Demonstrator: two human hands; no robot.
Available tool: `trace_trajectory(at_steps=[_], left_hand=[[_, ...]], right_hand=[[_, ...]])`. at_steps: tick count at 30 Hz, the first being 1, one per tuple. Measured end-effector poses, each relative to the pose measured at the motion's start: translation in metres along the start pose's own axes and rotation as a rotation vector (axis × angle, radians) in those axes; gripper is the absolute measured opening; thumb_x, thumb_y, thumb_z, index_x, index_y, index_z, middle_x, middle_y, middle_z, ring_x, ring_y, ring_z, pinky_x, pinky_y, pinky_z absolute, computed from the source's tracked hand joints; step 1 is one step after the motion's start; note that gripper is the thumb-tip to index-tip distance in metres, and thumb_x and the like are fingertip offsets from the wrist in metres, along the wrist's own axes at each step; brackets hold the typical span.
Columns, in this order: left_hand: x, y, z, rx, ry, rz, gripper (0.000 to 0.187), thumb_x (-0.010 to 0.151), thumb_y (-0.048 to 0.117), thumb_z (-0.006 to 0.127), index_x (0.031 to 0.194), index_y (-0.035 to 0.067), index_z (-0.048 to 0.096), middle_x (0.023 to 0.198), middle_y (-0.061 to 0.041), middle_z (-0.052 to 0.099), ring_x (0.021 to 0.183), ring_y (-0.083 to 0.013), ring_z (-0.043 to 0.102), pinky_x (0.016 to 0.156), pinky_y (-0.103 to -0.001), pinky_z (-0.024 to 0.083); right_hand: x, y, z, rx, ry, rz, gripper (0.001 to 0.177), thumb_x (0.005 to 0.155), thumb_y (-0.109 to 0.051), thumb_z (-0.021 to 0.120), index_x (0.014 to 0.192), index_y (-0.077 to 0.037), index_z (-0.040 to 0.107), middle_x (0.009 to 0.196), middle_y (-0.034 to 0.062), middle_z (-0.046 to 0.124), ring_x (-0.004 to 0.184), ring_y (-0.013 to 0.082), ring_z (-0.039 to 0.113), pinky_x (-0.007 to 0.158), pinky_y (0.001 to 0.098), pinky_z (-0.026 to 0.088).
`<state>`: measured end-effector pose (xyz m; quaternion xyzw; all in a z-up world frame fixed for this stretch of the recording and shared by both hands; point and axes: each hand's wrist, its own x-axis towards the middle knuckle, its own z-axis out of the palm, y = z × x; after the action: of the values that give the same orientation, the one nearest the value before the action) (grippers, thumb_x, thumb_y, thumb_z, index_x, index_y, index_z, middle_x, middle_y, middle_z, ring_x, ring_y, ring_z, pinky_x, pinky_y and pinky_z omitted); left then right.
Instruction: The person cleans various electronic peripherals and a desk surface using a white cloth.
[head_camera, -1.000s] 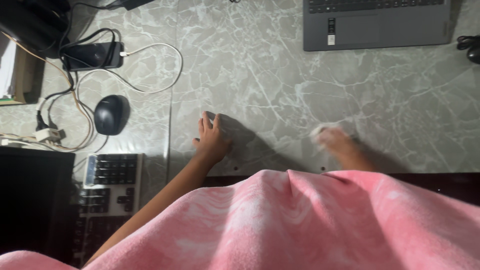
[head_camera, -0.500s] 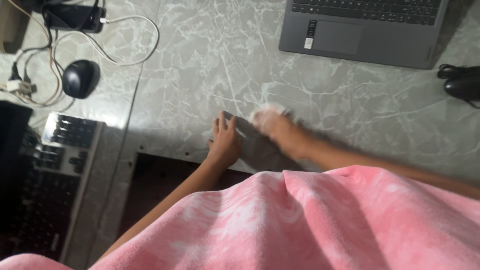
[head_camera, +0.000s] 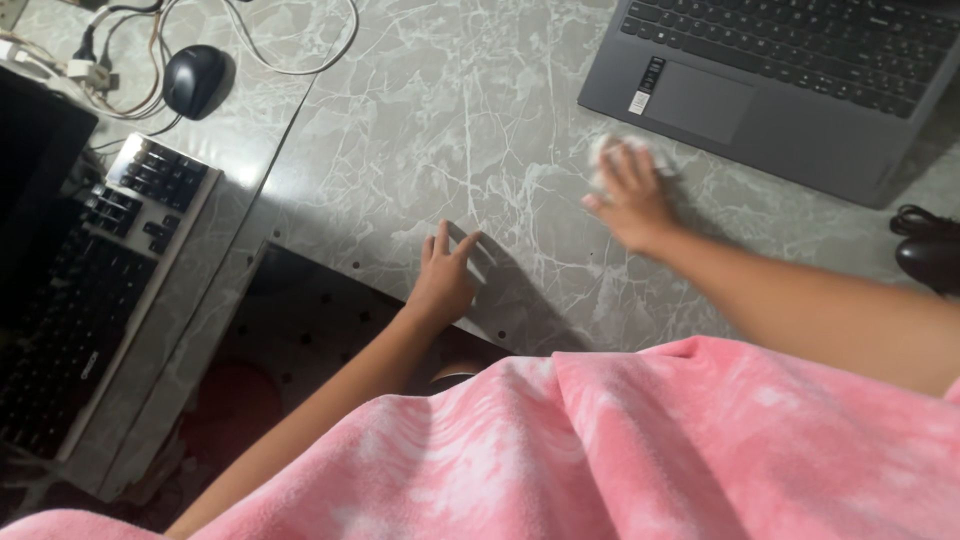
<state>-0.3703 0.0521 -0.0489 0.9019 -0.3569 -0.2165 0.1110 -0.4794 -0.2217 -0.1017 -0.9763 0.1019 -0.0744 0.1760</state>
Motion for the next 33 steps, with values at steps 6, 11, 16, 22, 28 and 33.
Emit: trace_trajectory(at_steps=[6, 11, 16, 22, 28, 33], left_hand=[[-0.003, 0.01, -0.012, -0.055, 0.006, -0.071, 0.065, 0.068, -0.001, 0.055, 0.129, 0.02, 0.046, 0.143, -0.02, 0.022, 0.126, -0.0471, 0.027, 0.097, -0.047, 0.036], [0.013, -0.005, -0.025, -0.083, 0.076, -0.049, 0.041, 0.073, 0.006, 0.058, 0.113, 0.015, 0.06, 0.133, -0.018, 0.038, 0.11, -0.0462, 0.043, 0.094, -0.046, 0.04], [0.02, -0.023, -0.039, -0.205, 0.045, 0.01, 0.036, 0.072, 0.001, 0.052, 0.103, 0.013, 0.067, 0.123, -0.013, 0.051, 0.106, -0.0401, 0.051, 0.092, -0.043, 0.042], [0.038, -0.052, -0.061, -0.318, 0.025, 0.063, 0.038, 0.075, 0.0, 0.047, 0.111, 0.005, 0.057, 0.119, -0.018, 0.049, 0.101, -0.0367, 0.054, 0.087, -0.039, 0.045], [0.077, -0.098, -0.09, -0.254, 0.019, 0.129, 0.039, 0.074, -0.003, 0.048, 0.111, 0.004, 0.058, 0.119, -0.019, 0.049, 0.105, -0.0357, 0.053, 0.089, -0.038, 0.045], [0.109, -0.127, -0.12, -0.202, 0.001, 0.216, 0.037, 0.074, -0.002, 0.05, 0.109, 0.007, 0.061, 0.119, -0.018, 0.049, 0.104, -0.0362, 0.052, 0.088, -0.039, 0.045]], right_hand=[[-0.038, -0.073, -0.023, 0.177, -0.372, -0.274, 0.05, 0.091, -0.026, 0.049, 0.136, -0.005, 0.04, 0.133, 0.0153, 0.044, 0.12, 0.0296, 0.043, 0.104, 0.0423, 0.035], [-0.046, -0.058, -0.058, 1.017, -0.436, 0.41, 0.037, 0.094, -0.019, 0.041, 0.13, -0.012, 0.047, 0.128, 0.0174, 0.056, 0.116, 0.0371, 0.049, 0.098, 0.0426, 0.042], [-0.019, -0.001, -0.033, 0.117, -0.013, 0.049, 0.054, 0.086, -0.002, 0.041, 0.138, -0.014, 0.039, 0.144, 0.0153, 0.032, 0.134, 0.035, 0.024, 0.107, 0.0425, 0.026], [0.045, -0.051, 0.039, -0.066, 0.165, 0.009, 0.052, 0.079, -0.006, 0.049, 0.131, -0.01, 0.047, 0.137, 0.0117, 0.042, 0.129, 0.0305, 0.035, 0.11, 0.0433, 0.028], [0.044, -0.176, 0.032, 0.637, -0.068, -0.148, 0.035, 0.093, -0.014, 0.039, 0.126, -0.01, 0.049, 0.128, 0.0101, 0.051, 0.121, 0.0253, 0.049, 0.101, 0.0365, 0.039], [0.062, -0.19, -0.011, 1.046, -0.512, 0.184, 0.035, 0.092, -0.027, 0.041, 0.117, -0.01, 0.06, 0.121, 0.0078, 0.064, 0.111, 0.0221, 0.057, 0.096, 0.0337, 0.043]])
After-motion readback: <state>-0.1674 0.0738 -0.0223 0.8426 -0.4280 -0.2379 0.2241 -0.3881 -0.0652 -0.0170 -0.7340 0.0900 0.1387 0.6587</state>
